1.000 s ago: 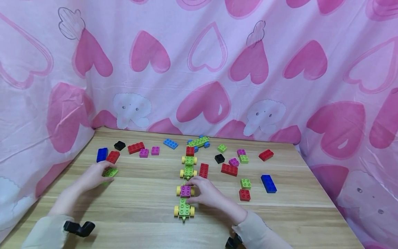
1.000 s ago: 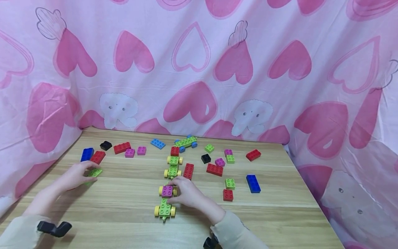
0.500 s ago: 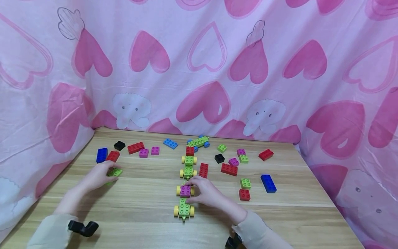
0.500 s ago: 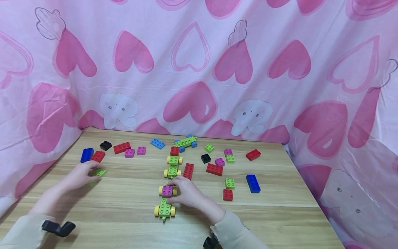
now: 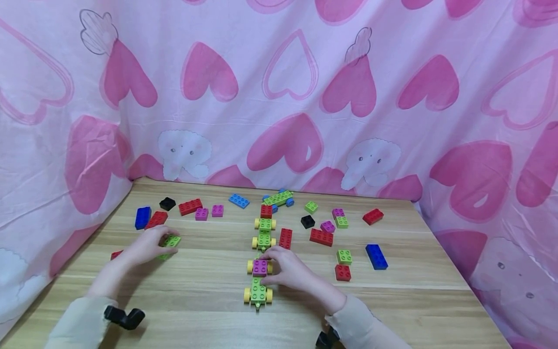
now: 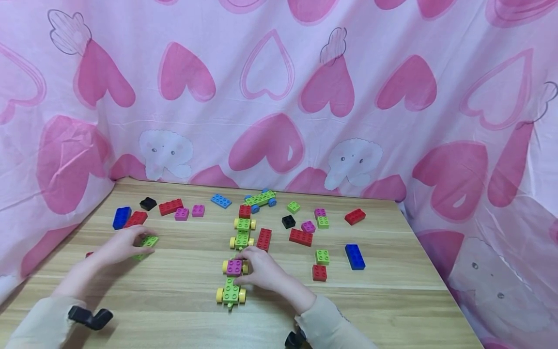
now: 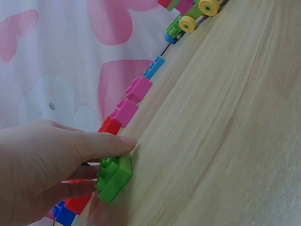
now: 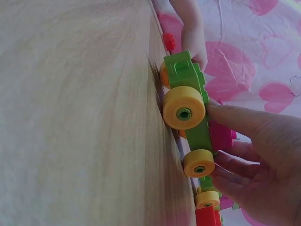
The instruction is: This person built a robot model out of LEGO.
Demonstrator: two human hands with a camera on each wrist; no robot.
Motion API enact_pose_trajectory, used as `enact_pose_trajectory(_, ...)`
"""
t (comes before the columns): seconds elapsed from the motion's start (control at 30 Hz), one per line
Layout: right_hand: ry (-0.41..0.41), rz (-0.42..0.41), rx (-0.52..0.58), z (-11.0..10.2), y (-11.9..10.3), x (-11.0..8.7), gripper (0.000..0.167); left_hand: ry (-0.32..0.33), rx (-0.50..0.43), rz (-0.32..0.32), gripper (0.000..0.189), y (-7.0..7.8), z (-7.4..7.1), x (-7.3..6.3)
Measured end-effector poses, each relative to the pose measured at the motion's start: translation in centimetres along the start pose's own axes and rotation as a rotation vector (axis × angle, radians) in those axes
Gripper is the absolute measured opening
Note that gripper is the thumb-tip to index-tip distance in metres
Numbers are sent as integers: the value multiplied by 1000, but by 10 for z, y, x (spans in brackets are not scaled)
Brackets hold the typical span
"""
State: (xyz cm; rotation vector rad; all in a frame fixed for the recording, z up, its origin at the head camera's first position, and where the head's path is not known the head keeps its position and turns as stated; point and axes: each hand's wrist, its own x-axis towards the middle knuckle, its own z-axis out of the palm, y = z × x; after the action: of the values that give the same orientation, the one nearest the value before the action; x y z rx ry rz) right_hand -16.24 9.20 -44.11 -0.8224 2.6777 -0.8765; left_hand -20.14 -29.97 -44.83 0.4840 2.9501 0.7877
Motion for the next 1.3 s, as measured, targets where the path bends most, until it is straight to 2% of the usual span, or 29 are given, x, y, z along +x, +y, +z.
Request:
enact_pose_trajectory(0.13, 3, 0, 8, 0, -1, -1, 55, -47, -24, 10, 52, 0, -3, -1)
enact_pose_trajectory(0.37, 4, 11, 29, -1, -2, -3, 58, -155, -49, 80, 75, -4, -12, -4)
enact_pose_trajectory(0.43, 6, 13, 38, -1, -1, -3, 59, -183, -46, 77, 80, -5, -14, -5)
enact_pose_trajectory(0.6, 9, 22, 57, -3, -1, -5, 60, -233, -49, 79, 81, -6, -19, -8)
enact_pose_trajectory(0.87, -7, 32, 77, -3, -3, -8, 62, -244, -34, 42, 72, -2, -20, -10)
enact_pose_trajectory(1.13, -1, 37, 34, -2, -2, -7, 64, -225, -50, 69, 70, -1, -17, -4)
enact_pose_trajectory(1.3, -18, 55, 60, -2, 0, -8, 69, -208, -73, 86, 74, 7, -15, 1)
